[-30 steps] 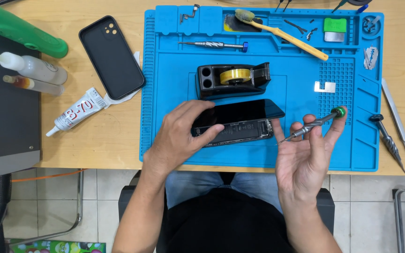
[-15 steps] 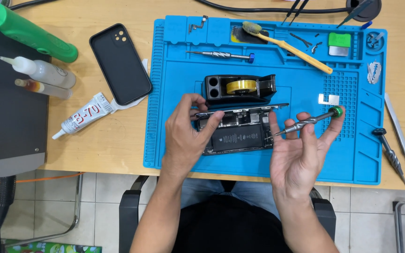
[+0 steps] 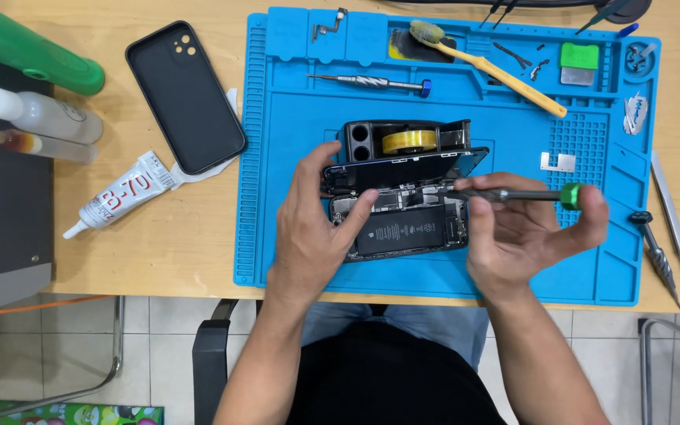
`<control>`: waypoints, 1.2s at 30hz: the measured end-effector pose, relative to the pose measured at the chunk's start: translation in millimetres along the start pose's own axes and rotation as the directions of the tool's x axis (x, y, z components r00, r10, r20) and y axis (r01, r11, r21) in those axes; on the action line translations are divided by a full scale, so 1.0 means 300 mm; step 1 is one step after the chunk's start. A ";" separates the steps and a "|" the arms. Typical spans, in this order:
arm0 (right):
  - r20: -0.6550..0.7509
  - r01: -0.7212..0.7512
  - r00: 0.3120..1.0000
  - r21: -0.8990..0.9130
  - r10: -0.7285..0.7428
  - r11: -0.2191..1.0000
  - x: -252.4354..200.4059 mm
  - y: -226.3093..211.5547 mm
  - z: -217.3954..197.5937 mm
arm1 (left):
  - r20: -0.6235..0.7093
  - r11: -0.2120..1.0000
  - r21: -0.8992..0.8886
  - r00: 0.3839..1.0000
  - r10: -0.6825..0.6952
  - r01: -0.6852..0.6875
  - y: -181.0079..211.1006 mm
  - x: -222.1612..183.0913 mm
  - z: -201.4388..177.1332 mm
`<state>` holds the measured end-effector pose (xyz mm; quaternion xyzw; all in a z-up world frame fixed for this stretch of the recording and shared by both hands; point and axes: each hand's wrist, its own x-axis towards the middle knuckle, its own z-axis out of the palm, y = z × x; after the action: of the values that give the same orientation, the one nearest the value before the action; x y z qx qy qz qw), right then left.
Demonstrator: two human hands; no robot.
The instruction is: Technician connects internal ribbon cables and uses a precision screwdriver to secure components inside a disassembled smartphone.
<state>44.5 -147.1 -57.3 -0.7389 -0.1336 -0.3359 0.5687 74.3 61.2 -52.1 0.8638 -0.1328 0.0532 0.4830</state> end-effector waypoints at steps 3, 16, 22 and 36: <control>0.069 0.016 0.997 -0.026 -0.014 1.000 -0.008 0.025 0.007 | -0.021 0.993 -0.011 0.993 0.117 -0.118 -0.020 -0.009 0.006; 0.101 0.076 0.993 -0.134 -0.063 0.988 0.000 0.058 0.032 | -0.004 0.992 0.006 0.992 0.127 -0.127 -0.021 -0.003 -0.005; 0.109 0.073 0.992 -0.144 -0.058 0.987 -0.004 0.059 0.032 | 0.003 0.993 0.011 0.994 0.113 -0.113 -0.027 -0.007 -0.002; 0.164 0.073 0.985 -0.156 -0.047 0.985 -0.005 0.050 0.025 | 0.009 0.993 0.015 0.993 0.119 -0.119 -0.022 -0.006 -0.007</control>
<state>54.8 -144.6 -70.6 -0.8026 -0.1734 -0.3025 0.4840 74.4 66.6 -56.6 0.8582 -0.1858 0.0795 0.4718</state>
